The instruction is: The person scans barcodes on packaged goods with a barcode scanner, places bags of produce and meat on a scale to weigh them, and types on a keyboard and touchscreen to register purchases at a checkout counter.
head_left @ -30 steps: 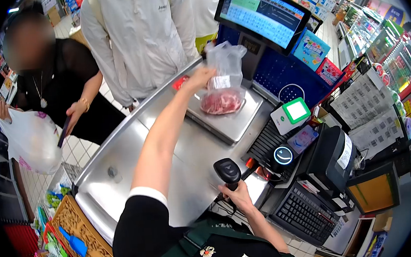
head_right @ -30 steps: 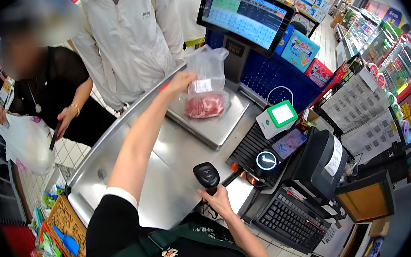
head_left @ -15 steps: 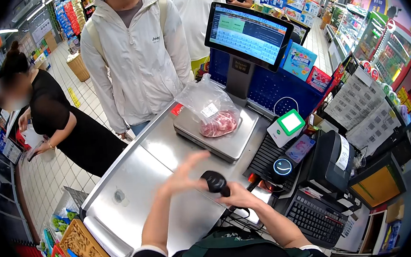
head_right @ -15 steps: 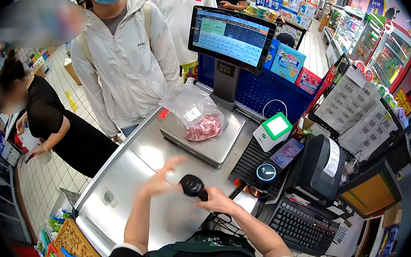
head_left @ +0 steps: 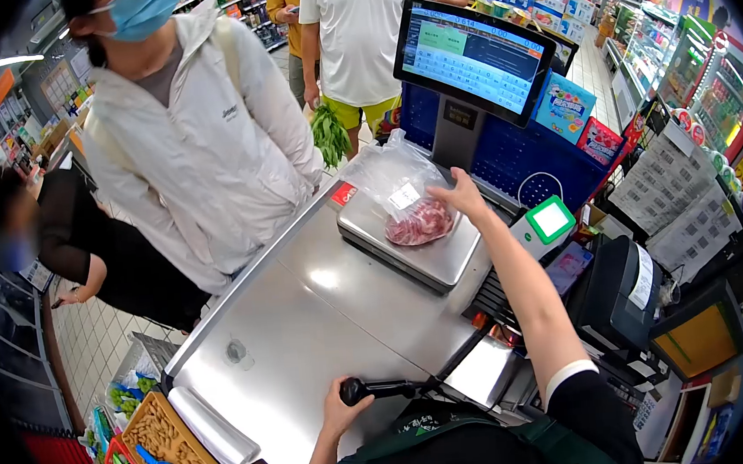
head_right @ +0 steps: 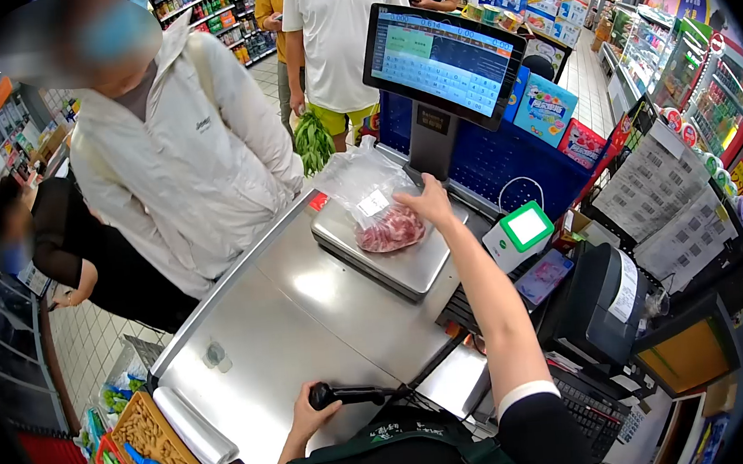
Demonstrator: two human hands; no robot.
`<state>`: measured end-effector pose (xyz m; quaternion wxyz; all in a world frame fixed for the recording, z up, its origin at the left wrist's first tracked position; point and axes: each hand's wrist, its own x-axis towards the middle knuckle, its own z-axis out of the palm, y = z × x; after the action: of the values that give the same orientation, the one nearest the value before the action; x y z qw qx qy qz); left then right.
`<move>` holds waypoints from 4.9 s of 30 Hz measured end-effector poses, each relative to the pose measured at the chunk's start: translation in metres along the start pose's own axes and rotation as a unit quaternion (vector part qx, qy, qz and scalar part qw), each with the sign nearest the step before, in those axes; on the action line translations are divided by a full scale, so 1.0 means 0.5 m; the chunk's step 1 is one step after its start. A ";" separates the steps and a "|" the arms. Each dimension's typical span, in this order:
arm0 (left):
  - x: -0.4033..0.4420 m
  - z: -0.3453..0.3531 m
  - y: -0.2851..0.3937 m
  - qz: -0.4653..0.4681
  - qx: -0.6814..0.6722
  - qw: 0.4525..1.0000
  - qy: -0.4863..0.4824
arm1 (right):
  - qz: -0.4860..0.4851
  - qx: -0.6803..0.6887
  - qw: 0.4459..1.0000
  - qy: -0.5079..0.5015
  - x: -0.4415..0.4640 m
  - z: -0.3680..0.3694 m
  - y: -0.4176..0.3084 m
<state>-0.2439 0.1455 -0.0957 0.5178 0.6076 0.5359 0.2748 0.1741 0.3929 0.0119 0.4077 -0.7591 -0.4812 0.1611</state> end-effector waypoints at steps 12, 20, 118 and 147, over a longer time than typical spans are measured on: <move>0.020 -0.012 0.007 0.009 0.033 0.999 -0.016 | 0.158 0.271 0.925 -0.216 0.032 0.011 -0.053; 0.019 -0.011 -0.007 0.008 0.039 0.999 -0.017 | 0.192 0.625 0.751 -0.092 -0.002 0.029 0.062; 0.022 -0.014 0.011 -0.008 0.017 1.000 -0.024 | -0.301 -0.483 0.753 0.331 0.068 -0.284 -0.089; 0.023 -0.015 0.020 -0.010 0.028 0.999 -0.019 | -0.347 -0.413 0.761 0.360 0.047 -0.290 -0.101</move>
<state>-0.2437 0.1599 -0.0868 0.5132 0.6217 0.5394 0.2431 0.2478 0.3563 0.1437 0.2257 -0.6374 -0.5491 -0.4912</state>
